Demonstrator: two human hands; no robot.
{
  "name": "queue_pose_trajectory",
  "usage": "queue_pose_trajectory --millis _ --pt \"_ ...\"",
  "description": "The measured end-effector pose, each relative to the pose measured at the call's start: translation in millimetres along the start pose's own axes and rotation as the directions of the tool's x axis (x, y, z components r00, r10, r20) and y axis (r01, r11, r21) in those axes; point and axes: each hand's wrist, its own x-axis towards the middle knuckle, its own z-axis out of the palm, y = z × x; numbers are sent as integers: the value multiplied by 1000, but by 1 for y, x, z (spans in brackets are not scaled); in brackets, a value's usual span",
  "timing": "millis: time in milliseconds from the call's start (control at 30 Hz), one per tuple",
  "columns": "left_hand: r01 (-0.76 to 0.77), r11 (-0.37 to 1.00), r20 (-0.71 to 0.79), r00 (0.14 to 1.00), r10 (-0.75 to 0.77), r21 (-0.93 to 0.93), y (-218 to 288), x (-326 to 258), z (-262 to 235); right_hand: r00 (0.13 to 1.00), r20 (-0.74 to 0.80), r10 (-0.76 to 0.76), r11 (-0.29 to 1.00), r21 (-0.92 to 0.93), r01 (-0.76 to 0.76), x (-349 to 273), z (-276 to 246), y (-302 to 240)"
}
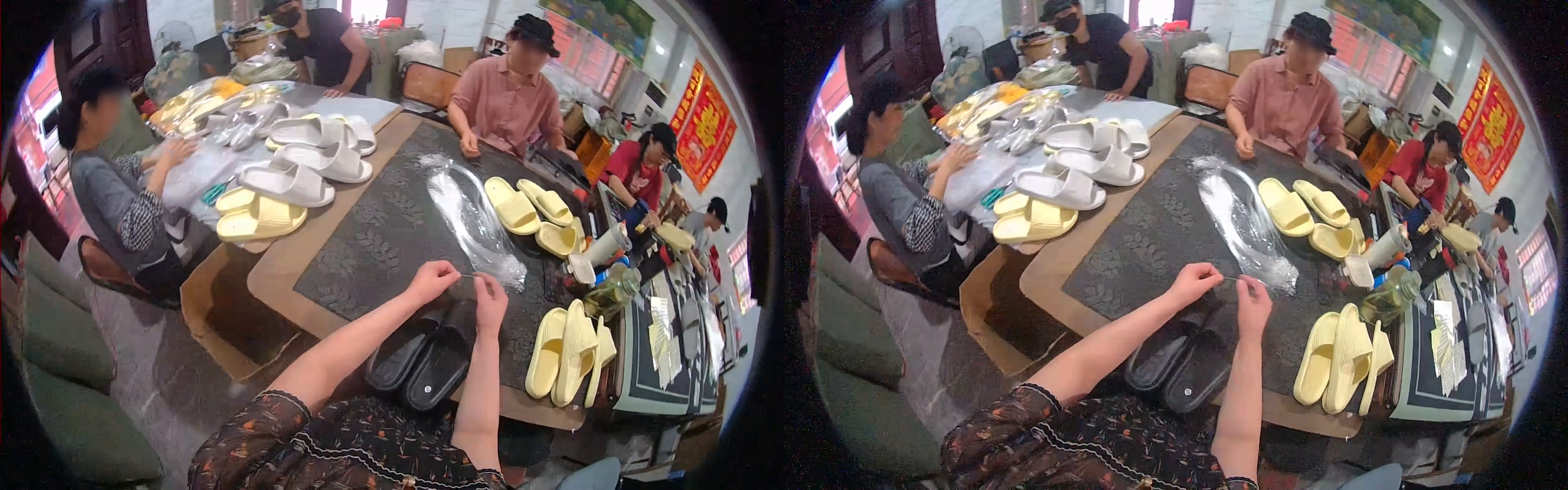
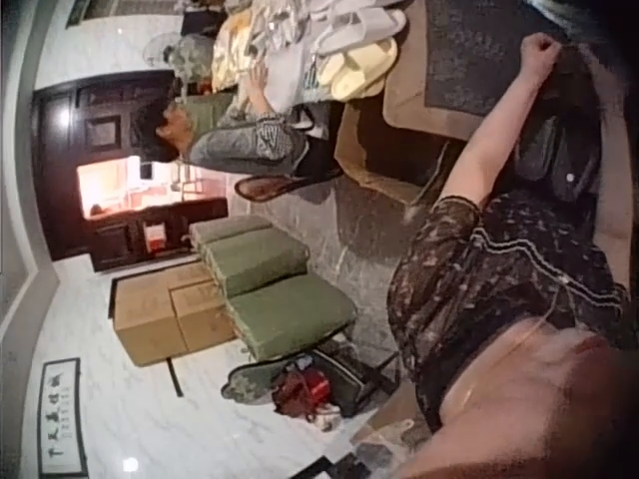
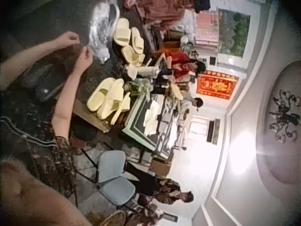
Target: Inspecting, pairing, and organizing slippers at a manufacturing work table.
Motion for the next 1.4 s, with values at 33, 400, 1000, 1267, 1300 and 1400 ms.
queue_pose_trajectory --millis 33,400,1000,1267,1300,1400 --pt "-7 1000 -13 1000 8 13 -1 0 1 999 -7 -52 998 47 52 -2 2 -6" --pt "53 999 34 998 -53 -8 -8 8 3 943 221 249 481 -873 77 -114 9 -98" --pt "453 514 -683 543 488 728 -1 -80 -328 990 114 84 295 -952 84 -121 27 -36" --pt "322 291 -433 727 533 901 17 -28 -380 989 102 111 333 -941 60 -120 27 -37" --pt "315 212 -379 783 492 925 18 -20 -376 990 102 101 326 -943 64 -121 27 -37" --pt "331 220 -383 882 272 918 13 4 -360 989 98 115 337 -940 54 -122 26 -35"
